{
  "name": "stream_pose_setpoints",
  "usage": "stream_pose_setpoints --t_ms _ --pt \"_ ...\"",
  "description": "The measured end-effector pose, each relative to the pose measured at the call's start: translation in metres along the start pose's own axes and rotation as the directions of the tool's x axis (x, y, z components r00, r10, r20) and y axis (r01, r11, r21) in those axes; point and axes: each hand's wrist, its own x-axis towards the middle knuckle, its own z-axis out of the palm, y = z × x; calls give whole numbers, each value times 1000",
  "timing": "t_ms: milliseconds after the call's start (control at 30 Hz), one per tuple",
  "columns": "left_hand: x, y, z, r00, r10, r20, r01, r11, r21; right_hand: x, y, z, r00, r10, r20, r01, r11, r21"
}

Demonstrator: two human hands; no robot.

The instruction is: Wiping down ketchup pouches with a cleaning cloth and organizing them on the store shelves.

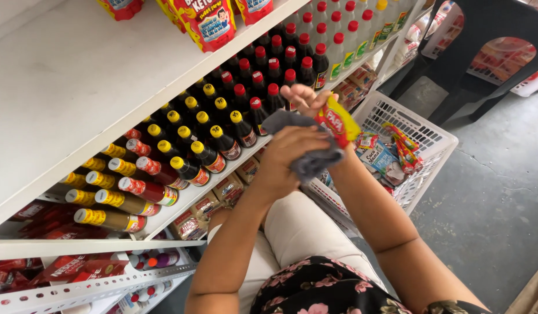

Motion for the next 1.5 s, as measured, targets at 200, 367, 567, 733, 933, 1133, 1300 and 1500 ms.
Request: stream_pose_setpoints --t_ms 200,367,567,733,933,1133,1300,1500 --pt "-27 -28 -15 791 -520 -323 421 845 -330 7 0 -4 927 -127 -352 0 941 -338" --pt "-9 -23 -21 754 -565 -334 462 819 -340 20 4 16 906 -190 -377 -73 810 -582" --pt "-4 -37 -21 774 -554 -306 480 829 -288 30 9 22 880 -333 -339 -152 478 -865" --pt "0 -36 -37 713 -613 -340 509 786 -351 38 2 22 895 -297 -332 -142 516 -845" --pt "-4 -30 -73 632 -709 -313 436 659 -613 56 -16 54 884 301 -358 -430 824 -369" --pt "13 12 -119 626 -703 -338 441 677 -590 65 -3 58 887 377 -266 -460 755 -467" --pt "22 33 -158 674 -671 -310 619 741 -259 76 4 81 888 393 -238 -452 655 -605" --pt "32 31 -204 695 -658 -289 533 742 -407 113 7 103 849 519 -97 -409 531 -743"
